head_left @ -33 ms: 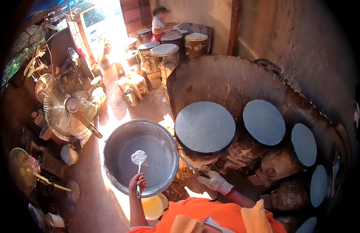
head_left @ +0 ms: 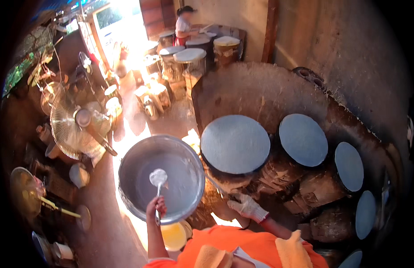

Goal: The person pours white batter onto several circular hot plates using a ladle and spreads it into thin discs with a flat stick, then wipes the tools with a sponge.

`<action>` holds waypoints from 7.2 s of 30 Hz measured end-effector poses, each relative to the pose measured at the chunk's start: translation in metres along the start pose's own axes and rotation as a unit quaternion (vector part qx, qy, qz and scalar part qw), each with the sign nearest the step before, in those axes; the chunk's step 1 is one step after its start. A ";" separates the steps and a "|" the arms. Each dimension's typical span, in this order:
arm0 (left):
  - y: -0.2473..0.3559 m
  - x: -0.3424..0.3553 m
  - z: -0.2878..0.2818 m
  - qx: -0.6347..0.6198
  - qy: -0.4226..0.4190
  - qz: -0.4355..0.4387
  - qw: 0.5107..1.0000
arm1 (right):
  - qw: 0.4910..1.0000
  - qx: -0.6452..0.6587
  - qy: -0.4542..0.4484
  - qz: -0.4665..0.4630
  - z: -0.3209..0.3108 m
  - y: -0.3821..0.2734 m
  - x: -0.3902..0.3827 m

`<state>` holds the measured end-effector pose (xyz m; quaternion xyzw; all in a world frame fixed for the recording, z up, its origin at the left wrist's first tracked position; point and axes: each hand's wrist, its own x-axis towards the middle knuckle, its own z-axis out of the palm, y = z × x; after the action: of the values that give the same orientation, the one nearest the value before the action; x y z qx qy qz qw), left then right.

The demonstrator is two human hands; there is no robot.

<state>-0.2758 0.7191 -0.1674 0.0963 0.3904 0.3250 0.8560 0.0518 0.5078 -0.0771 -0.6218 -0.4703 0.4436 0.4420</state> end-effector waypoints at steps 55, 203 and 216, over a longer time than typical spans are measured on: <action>-0.231 -0.093 0.253 0.365 -0.380 -0.420 0.739 | 0.810 0.264 0.522 0.045 0.018 0.025 -0.363; -0.776 -0.470 0.299 0.492 -0.721 -0.488 0.009 | -0.056 0.071 0.963 0.255 0.143 0.165 -0.632; -0.848 -0.405 0.385 0.515 -0.700 -0.495 -0.002 | -0.232 0.274 0.913 -0.196 -0.072 0.136 -0.686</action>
<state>0.2176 -0.1558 -0.0172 -0.4745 0.3846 0.6930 -0.3830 0.0354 -0.1949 -0.0993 0.0477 -0.5124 0.6280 -0.5838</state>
